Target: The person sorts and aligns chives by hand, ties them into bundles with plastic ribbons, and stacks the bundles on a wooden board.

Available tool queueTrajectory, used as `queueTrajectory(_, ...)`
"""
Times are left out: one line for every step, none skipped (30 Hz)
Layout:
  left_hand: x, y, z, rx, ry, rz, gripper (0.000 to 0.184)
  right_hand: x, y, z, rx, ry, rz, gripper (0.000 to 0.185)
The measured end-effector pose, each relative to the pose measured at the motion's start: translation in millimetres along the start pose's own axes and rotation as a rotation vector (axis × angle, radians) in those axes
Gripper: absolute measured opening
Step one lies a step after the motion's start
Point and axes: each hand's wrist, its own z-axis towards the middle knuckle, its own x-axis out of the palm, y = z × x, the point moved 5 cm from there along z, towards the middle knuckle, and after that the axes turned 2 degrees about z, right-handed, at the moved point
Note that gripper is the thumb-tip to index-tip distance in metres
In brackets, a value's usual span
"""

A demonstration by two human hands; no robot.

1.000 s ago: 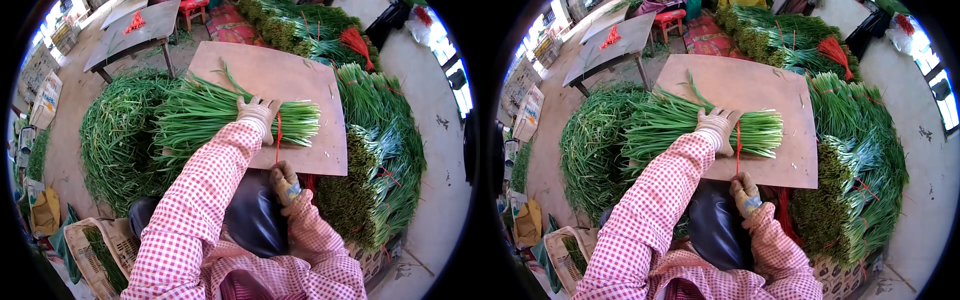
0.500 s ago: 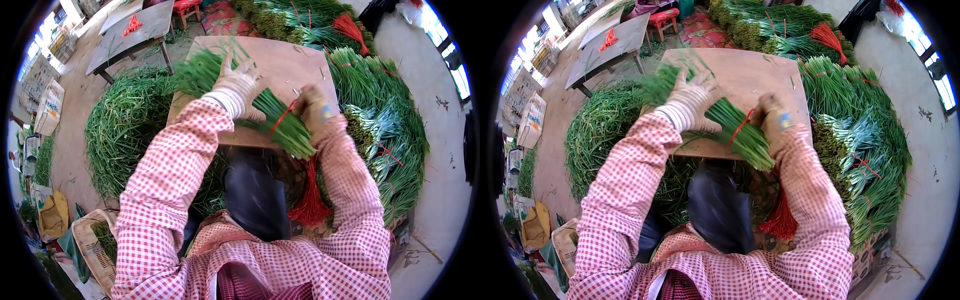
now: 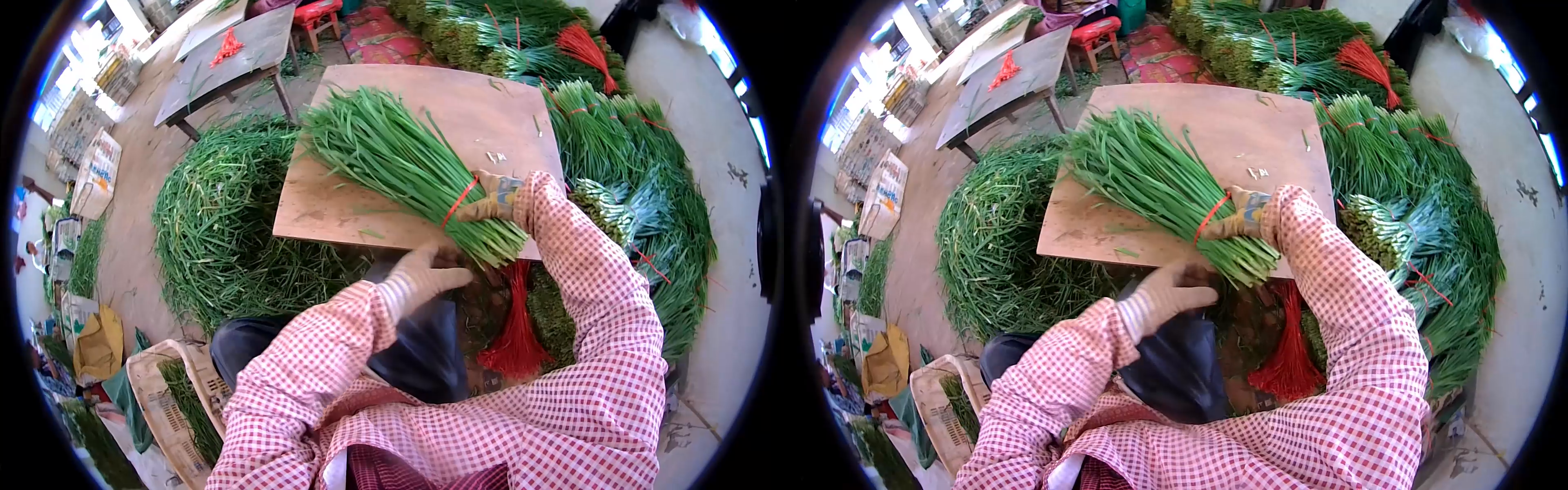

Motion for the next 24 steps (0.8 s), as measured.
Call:
queueTrajectory(11.2,3.0,-1.9,-0.157,0.037,-0.195,0.053,3.7,0.1,-4.0,0.075,0.007,-0.030,0.081)
queueTrajectory(22.3,5.2,-6.5,-0.311,0.078,-0.392,0.053,5.1,7.3,-11.9,0.065,0.018,-0.038,0.081)
queueTrajectory(26.5,5.5,-6.2,-0.304,0.065,-0.397,0.053,5.6,15.5,-22.3,0.064,0.079,0.094,0.080)
queueTrajectory(29.4,9.3,-6.4,-0.315,0.027,-0.478,0.053,8.6,18.8,-32.3,0.063,0.138,0.228,0.078)
queueTrajectory(31.5,14.9,-6.6,-0.323,-0.007,-0.556,0.052,28.6,-12.0,-24.6,0.000,0.155,0.381,0.072)
queueTrajectory(36.5,23.9,-6.9,-0.261,0.015,-0.673,0.055,45.1,-28.0,-31.8,-0.043,0.119,0.494,0.079)
queueTrajectory(40.8,24.1,-10.1,-0.151,0.122,-0.762,0.054,57.4,-30.4,-57.2,-0.003,0.029,0.641,0.088)
queueTrajectory(45.1,21.6,-14.3,-0.042,0.232,-0.850,0.053,70.4,-24.2,-74.3,-0.032,0.081,0.781,0.100)
queueTrajectory(49.1,23.8,-16.4,-0.040,0.234,-0.854,0.053,81.6,-17.9,-95.3,-0.027,0.023,0.820,0.103)
queueTrajectory(46.9,19.4,-17.1,0.055,0.175,-0.931,0.054,87.5,-13.1,-110.0,-0.028,-0.042,0.860,0.106)
queueTrajectory(44.1,14.0,-18.0,0.153,0.121,-1.001,0.054,90.0,-13.7,-114.9,-0.035,-0.053,0.859,0.106)
queueTrajectory(45.4,9.9,-18.0,0.156,0.135,-0.989,0.054,89.1,-13.4,-119.5,-0.108,-0.112,0.793,0.108)
queueTrajectory(40.6,-3.5,-19.7,0.297,0.088,-0.896,0.055,86.7,-11.5,-125.9,-0.178,-0.174,0.727,0.110)
queueTrajectory(35.7,-20.7,-22.1,0.441,0.044,-0.800,0.056,81.8,-5.9,-127.4,-0.183,-0.196,0.725,0.110)
queueTrajectory(28.5,-37.0,-21.9,0.468,0.023,-0.716,0.058,68.4,10.0,-124.3,-0.322,-0.231,0.754,0.110)
queueTrajectory(20.7,-59.3,-23.4,0.533,-0.008,-0.594,0.058,51.1,26.9,-121.6,-0.469,-0.268,0.773,0.110)
queueTrajectory(14.3,-81.8,-26.0,0.611,-0.021,-0.521,0.058,33.7,38.1,-119.1,-0.471,-0.323,0.621,0.107)
queueTrajectory(8.9,-102.9,-27.4,0.692,-0.036,-0.449,0.058,21.0,50.2,-114.0,-0.493,-0.354,0.605,0.107)
queueTrajectory(5.4,-111.7,-15.8,0.646,0.033,-0.539,0.058,11.9,62.3,-105.5,-0.515,-0.332,0.718,0.106)
queueTrajectory(-5.2,-130.6,-17.3,0.751,-0.039,-0.399,0.062,3.6,70.6,-96.1,-0.538,-0.304,0.834,0.105)
queueTrajectory(-12.0,-143.0,-16.3,0.789,-0.068,-0.359,0.066,-3.4,64.1,-74.7,-0.591,-0.366,0.781,0.100)
queueTrajectory(-17.3,-152.5,-12.6,0.822,-0.099,-0.320,0.070,-4.6,49.2,-40.2,-0.608,-0.385,0.778,0.100)
queueTrajectory(-22.5,-151.1,-7.6,0.956,-0.186,-0.219,0.060,2.6,32.2,1.5,-0.617,-0.204,1.010,0.096)
queueTrajectory(-33.2,-141.9,13.2,0.960,-0.180,-0.210,0.060,5.0,30.6,15.6,-0.606,-0.220,1.001,0.094)
